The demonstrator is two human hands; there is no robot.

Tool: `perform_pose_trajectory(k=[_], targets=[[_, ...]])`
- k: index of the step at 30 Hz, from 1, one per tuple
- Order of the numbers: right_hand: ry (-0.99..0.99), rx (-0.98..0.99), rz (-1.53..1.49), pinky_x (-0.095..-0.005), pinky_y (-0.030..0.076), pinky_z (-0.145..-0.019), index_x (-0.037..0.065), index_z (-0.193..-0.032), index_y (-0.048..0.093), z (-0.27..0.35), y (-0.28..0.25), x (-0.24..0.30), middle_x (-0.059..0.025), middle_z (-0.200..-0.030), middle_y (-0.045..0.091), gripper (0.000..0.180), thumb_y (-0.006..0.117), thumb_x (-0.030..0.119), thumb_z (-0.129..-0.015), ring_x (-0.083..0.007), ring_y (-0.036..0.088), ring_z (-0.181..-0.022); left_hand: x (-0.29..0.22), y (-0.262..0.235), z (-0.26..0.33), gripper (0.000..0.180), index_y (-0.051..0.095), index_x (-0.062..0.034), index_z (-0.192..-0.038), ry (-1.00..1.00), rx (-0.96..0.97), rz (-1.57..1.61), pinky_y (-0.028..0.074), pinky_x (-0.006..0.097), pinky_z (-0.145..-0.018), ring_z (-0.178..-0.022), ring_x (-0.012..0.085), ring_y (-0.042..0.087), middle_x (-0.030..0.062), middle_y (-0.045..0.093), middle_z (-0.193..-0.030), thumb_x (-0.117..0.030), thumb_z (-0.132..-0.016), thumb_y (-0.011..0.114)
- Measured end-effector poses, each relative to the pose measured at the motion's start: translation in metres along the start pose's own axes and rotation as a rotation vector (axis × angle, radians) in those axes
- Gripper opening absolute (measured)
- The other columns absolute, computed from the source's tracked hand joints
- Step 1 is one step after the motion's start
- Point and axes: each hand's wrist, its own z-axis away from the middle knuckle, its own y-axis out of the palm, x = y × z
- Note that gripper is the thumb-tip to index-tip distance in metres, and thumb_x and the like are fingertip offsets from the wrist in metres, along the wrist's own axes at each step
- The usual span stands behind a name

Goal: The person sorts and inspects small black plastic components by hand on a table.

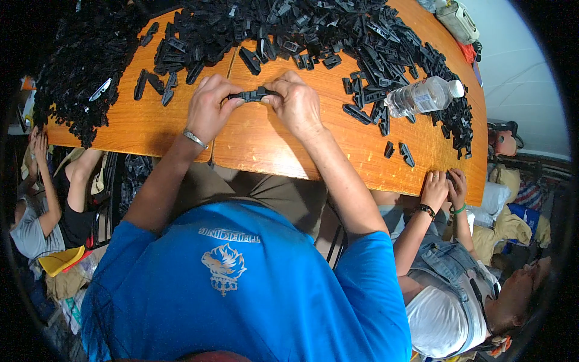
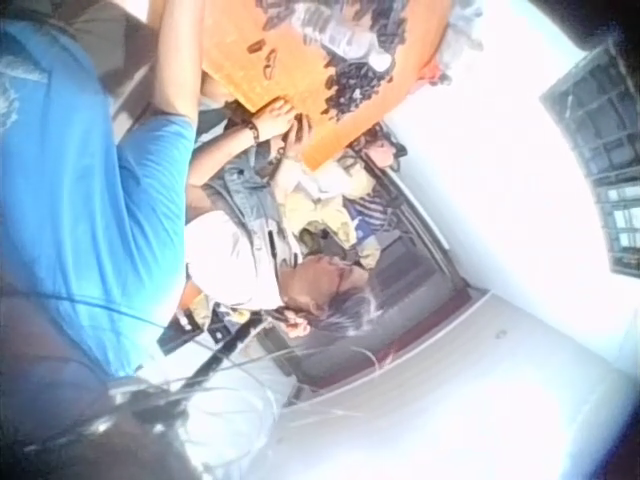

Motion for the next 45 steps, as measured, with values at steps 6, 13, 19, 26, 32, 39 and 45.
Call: perform_pose_trajectory(k=[6,13,19,26,32,39,45], targets=[[-0.034,0.009,-0.037,-0.0422,0.059,-0.075,0.004,-0.103,0.081,-0.009,0.0,-0.008,-0.011,-0.099,0.072,0.027,0.092,0.011,-0.079,-0.0318,0.074,-0.087,-0.004,0.002,-0.004,0.021,0.077,-0.0053,-0.103,-0.002,-0.034,0.012,0.052,0.044,-0.086,-0.098,0.0316,0.064,0.0086,0.066,-0.098,-0.012,-0.085,0.086],[0.05,-0.12,-0.027,-0.0436,0.059,-0.078,0.003,-0.105,0.079,0.004,0.002,-0.002,-0.0162,-0.101,0.071,0.026,0.09,0.012,-0.083,-0.0361,0.073,-0.09,-0.034,0.003,0.01,0.036,0.068,-0.0054,-0.121,-0.081,-0.02,0.032,0.052,0.046,-0.081,-0.084,0.0319,0.064,0.01,0.061,-0.085,-0.008,-0.089,0.082],[0.132,-0.111,-0.054,-0.0436,0.059,-0.076,0.002,-0.105,0.079,0.021,-0.015,0.006,-0.0148,-0.098,0.071,0.025,0.089,0.013,-0.085,-0.0353,0.073,-0.088,-0.048,0.002,0.001,0.029,0.071,-0.0077,-0.118,0.089,0.041,-0.063,0.053,0.047,-0.087,-0.102,0.0315,0.064,0.0102,0.065,-0.102,-0.006,-0.089,0.076],[0.117,-0.107,-0.064,-0.0437,0.058,-0.076,0.002,-0.106,0.078,0.041,-0.02,0.009,-0.0147,-0.095,0.07,0.026,0.089,0.014,-0.085,-0.0353,0.072,-0.088,-0.041,-0.006,-0.011,0.022,0.072,-0.0061,-0.108,0.153,0.205,-0.171,0.052,0.048,-0.091,-0.113,0.0332,0.062,0.0121,0.065,-0.11,-0.004,-0.087,0.078],[0.083,-0.069,0.008,-0.0435,0.059,-0.077,0.004,-0.106,0.079,0.045,-0.019,0.01,-0.0147,-0.098,0.071,0.027,0.09,0.012,-0.082,-0.035,0.073,-0.088,-0.032,0.001,-0.001,0.033,0.072,-0.0049,-0.115,0.062,0.039,0.085,0.053,0.044,-0.092,-0.107,0.0356,0.065,0.0135,0.067,-0.111,-0.008,-0.084,0.085],[0.079,-0.009,-0.007,-0.0432,0.059,-0.076,0.006,-0.106,0.08,0.037,-0.013,0.017,-0.0114,-0.1,0.072,0.027,0.09,0.013,-0.082,-0.0328,0.074,-0.088,-0.01,0.003,0.011,0.024,0.076,-0.0024,-0.104,0.031,0.033,0.076,0.053,0.045,-0.089,-0.103,0.0329,0.065,0.0115,0.067,-0.105,-0.008,-0.083,0.086],[-0.04,0.004,0.028,-0.0423,0.059,-0.073,0.006,-0.105,0.08,0.022,-0.009,0.014,-0.011,-0.097,0.071,0.028,0.091,0.01,-0.079,-0.0331,0.073,-0.087,-0.005,0.004,0.011,0.023,0.075,-0.002,-0.101,0.051,0.007,0.165,0.052,0.043,-0.086,-0.098,0.0331,0.065,0.0119,0.066,-0.099,-0.004,-0.081,0.086]])
